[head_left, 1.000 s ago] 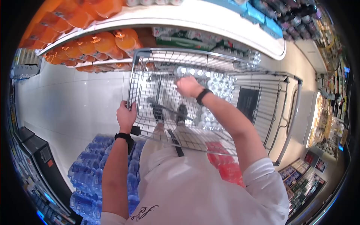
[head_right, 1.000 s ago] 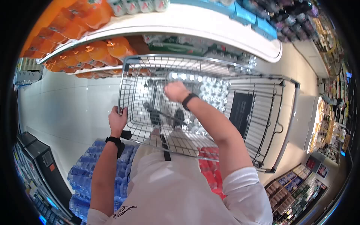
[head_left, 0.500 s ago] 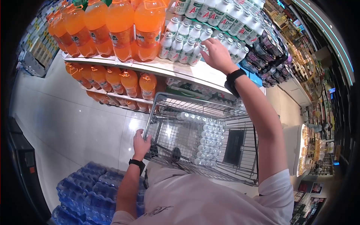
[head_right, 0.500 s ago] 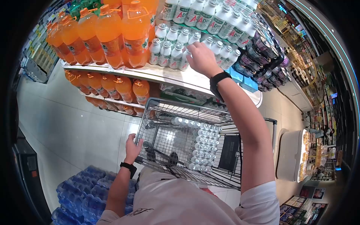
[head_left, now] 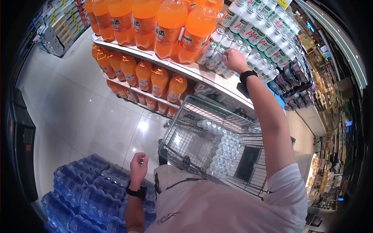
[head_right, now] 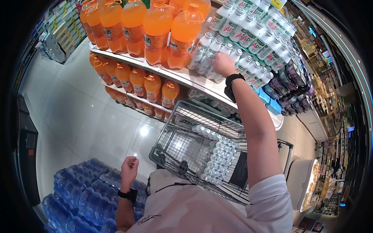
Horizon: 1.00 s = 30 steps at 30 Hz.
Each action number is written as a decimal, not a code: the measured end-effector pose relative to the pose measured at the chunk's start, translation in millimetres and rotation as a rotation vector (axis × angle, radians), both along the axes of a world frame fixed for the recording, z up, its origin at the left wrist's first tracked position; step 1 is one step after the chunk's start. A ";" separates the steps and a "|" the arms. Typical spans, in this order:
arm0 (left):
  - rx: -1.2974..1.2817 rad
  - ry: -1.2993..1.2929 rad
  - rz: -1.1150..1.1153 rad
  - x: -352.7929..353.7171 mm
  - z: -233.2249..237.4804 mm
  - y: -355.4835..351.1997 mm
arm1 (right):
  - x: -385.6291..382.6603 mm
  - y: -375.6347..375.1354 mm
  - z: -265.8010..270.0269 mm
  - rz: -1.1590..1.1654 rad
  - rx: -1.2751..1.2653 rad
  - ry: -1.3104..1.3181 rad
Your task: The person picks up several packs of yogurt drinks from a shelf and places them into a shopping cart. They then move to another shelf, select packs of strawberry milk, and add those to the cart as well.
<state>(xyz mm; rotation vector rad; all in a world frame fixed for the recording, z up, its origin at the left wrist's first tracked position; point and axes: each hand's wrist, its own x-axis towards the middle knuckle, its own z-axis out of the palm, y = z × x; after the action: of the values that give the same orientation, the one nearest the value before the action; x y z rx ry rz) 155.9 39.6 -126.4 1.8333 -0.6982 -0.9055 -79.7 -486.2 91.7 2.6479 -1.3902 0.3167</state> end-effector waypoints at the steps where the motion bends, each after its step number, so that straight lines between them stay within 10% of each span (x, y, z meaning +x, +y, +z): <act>1: -0.002 0.011 -0.006 -5.7 -3.5 4.8 | 0.0 6.5 0.0 0.002 -0.024 0.007; 12: -0.080 -0.050 -0.385 -56.8 43.5 -54.1 | -21.2 39.9 3.5 0.073 -0.141 0.065; 20: -0.071 0.027 -0.269 -46.3 45.7 -54.7 | -63.4 139.4 36.9 0.090 0.110 -0.016; 30: 0.006 0.071 -0.400 -71.9 66.6 -78.6 | -106.9 241.4 -106.2 0.113 0.427 0.017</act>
<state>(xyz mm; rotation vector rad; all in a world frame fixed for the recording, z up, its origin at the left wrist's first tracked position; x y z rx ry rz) 84.0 -39.0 -59.8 1.6849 -1.0393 -1.2240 -186.6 -244.8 -14.5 3.0654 -1.4422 0.0047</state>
